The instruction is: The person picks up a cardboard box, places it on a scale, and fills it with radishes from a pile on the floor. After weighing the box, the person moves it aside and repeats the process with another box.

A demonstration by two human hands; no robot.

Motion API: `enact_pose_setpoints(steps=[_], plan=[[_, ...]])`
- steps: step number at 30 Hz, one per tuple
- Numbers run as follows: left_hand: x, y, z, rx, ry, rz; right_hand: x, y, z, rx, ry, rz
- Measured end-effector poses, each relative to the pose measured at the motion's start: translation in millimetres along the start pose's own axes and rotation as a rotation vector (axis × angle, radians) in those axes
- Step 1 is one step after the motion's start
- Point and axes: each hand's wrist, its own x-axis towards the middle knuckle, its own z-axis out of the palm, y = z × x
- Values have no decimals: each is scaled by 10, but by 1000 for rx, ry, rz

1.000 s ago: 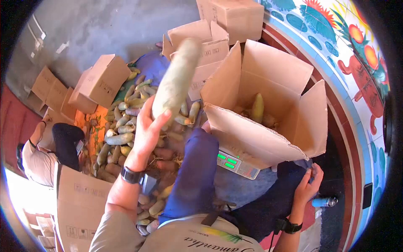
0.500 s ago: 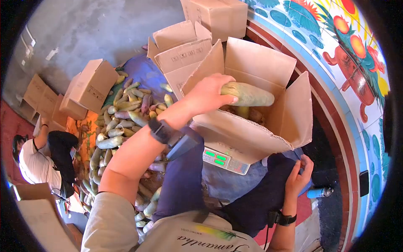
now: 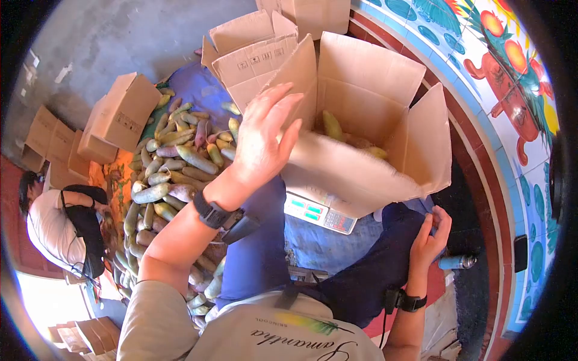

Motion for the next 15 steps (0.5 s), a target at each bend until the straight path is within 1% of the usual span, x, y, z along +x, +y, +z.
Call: enact_pose_setpoints(steps=[3,5,7,9,11,13,15], plan=[[-209,-43,-63,34,31,-42,-7,26,19,2,-6,-6],[-353,-35,-58,-13,135,-139,-1,22,29,5,-8,-11],[-525,-68,4,11,100,-172,4,6,32,9,-10,-19],[-666,-104,117,-11,185,-202,10,-11,37,-21,-10,-20],[-790,-125,182,13,151,-245,-1,12,47,-35,-17,-13],[-841,-131,211,-83,142,-297,-5,25,55,-49,-24,-7],[-857,-151,189,-69,142,-302,-2,21,61,-41,-23,7]])
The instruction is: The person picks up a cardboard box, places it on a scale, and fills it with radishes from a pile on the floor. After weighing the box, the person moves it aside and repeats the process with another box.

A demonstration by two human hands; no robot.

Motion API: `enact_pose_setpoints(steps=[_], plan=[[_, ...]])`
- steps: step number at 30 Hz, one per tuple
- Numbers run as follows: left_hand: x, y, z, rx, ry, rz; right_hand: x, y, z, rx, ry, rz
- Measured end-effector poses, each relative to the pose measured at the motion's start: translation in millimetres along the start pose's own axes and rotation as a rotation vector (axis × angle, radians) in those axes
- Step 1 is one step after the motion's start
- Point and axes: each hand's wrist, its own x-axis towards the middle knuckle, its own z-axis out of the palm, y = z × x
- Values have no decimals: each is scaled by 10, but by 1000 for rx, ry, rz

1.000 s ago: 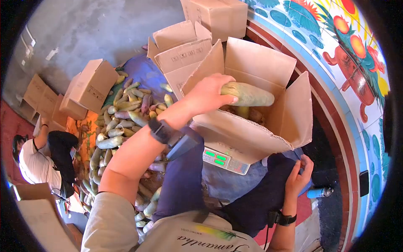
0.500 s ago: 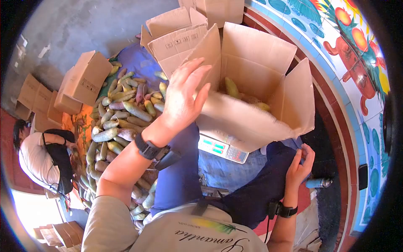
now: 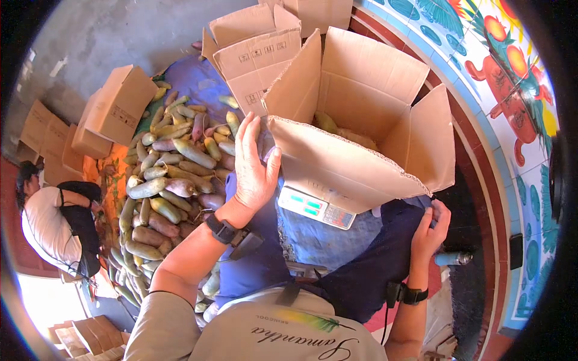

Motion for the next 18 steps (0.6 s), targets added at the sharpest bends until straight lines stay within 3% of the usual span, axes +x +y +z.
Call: enact_pose_setpoints(steps=[6,10,13,14,18], plan=[[-13,-89,19,-12,-35,-32,0,-34,92,-18,42,42],[-13,-168,76,-28,0,-4,-3,-195,32,-15,71,-103],[-9,-185,-25,-164,-6,-124,-52,-381,-71,47,94,-45],[34,-126,54,-268,5,-140,-65,-443,-205,35,145,-111],[34,-243,120,-241,-33,-54,-120,-591,-468,82,143,-56]])
